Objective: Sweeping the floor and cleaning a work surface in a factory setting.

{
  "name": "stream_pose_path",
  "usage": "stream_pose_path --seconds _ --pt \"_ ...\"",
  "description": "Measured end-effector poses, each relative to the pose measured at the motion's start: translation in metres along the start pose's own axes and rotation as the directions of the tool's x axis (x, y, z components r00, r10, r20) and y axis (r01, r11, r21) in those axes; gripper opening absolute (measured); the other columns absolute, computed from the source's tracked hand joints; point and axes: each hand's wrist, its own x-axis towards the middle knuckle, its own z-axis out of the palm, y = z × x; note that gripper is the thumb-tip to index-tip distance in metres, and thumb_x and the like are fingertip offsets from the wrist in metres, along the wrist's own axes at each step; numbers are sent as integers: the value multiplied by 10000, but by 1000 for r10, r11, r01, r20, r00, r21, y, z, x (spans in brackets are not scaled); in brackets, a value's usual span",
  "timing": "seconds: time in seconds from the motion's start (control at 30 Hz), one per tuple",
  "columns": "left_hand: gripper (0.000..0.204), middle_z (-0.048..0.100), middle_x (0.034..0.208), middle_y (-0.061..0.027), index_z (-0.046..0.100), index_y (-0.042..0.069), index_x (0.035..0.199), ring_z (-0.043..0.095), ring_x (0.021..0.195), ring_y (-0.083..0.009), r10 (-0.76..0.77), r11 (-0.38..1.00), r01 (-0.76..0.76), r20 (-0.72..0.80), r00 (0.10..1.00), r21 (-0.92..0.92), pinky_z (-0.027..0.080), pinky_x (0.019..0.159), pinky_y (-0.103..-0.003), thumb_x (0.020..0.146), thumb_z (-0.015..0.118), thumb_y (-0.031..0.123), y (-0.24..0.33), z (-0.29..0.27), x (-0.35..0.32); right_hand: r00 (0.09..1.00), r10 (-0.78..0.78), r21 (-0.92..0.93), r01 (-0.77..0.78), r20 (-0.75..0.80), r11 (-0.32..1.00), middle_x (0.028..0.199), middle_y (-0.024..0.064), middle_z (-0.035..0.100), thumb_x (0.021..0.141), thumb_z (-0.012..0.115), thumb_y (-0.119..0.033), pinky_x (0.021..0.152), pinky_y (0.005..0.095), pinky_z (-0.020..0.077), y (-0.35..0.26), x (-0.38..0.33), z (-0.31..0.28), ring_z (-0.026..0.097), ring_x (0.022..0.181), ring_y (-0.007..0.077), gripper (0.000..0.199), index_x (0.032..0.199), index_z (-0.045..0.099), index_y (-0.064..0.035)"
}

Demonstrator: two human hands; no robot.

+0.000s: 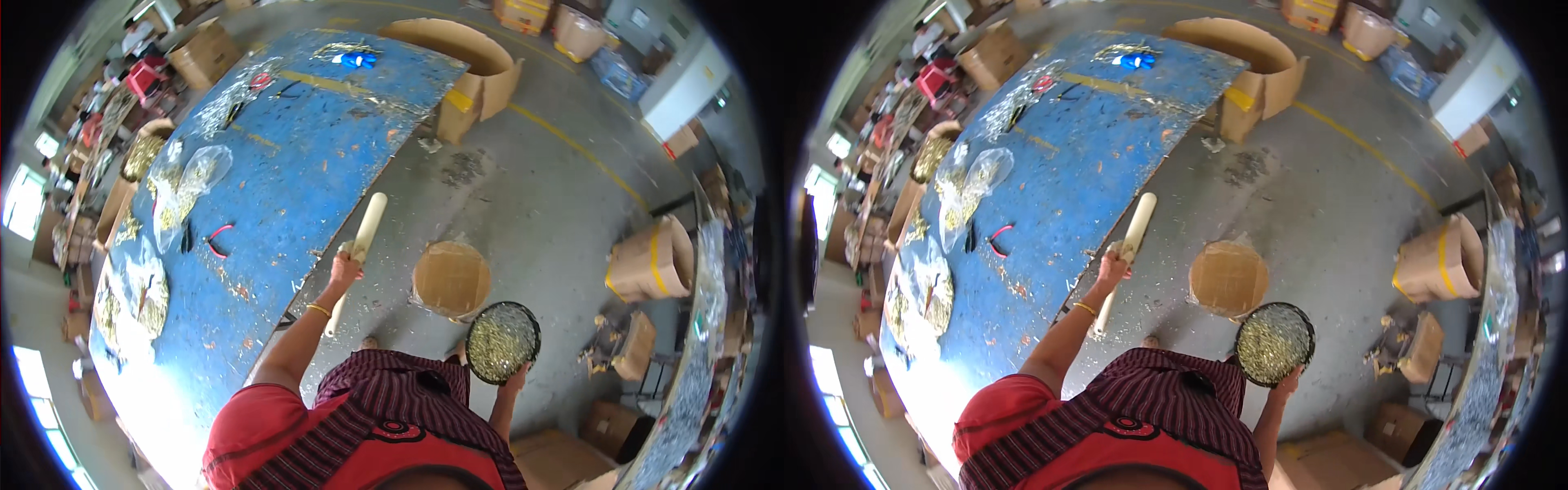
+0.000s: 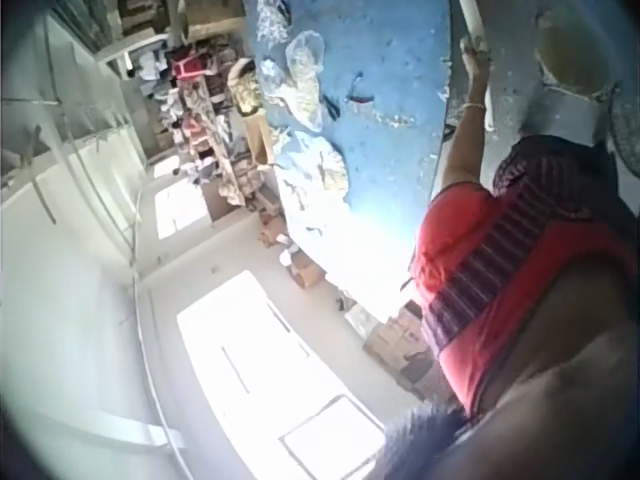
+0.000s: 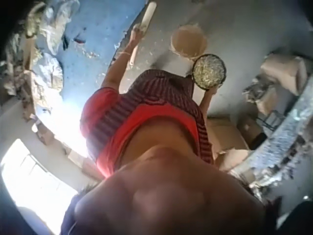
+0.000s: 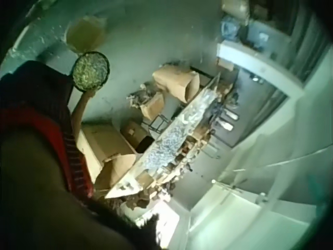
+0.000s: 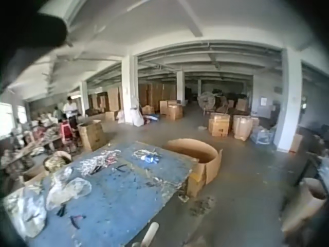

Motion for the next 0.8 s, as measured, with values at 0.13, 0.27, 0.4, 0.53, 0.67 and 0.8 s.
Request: stream_pose_path --seconds 0.13,0.27,0.4,0.53,0.67,0.8 --pt "255 581 645 -61 597 40 1020 468 411 -97 -79 997 66 -358 930 -47 345 338 -228 797 482 81 19 -13 -17 967 254 271 -237 -29 933 1280 122 441 877 432 -524 869 414 457 -63 52 -29 500 1086 289 670 1302 372 -10" --pt "310 592 713 -60 524 109 1090 483 496 -85 158 986 -73 -697 699 151 347 370 -211 787 542 49 -18 -59 -24 992 120 35 -118 -50 992 1098 170 566 910 429 -401 771 402 494 -76 151 -68 583 909 275 507 1258 457 -33" --pt "418 604 815 -190 546 10 976 597 781 -323 6 940 298 -885 466 163 462 674 -425 829 465 394 -25 -58 -28 987 117 -147 -132 -107 980 1011 174 593 951 351 -250 690 370 515 -80 258 -111 600 826 259 362 1283 460 -157" --pt "420 601 775 -217 574 2 864 591 763 -368 52 911 389 -974 218 136 466 690 -460 828 465 406 -51 -71 1 974 219 8 -219 -63 976 1094 139 551 817 513 -547 762 412 489 -184 302 -51 567 932 274 681 1180 484 28" --pt "447 619 838 -230 593 10 901 598 793 -397 127 917 299 -904 409 264 468 678 -459 810 497 437 -24 -41 94 974 195 -26 -199 -112 980 1085 144 552 820 498 -564 766 401 488 -231 344 -9 573 912 267 706 1172 482 47" --pt "518 614 920 -230 578 13 991 582 889 -398 19 962 230 -881 473 144 450 762 -464 795 507 486 63 68 196 985 161 -13 -162 -56 987 1067 149 571 817 488 -587 758 382 486 -254 399 28 579 907 262 735 1145 500 71"
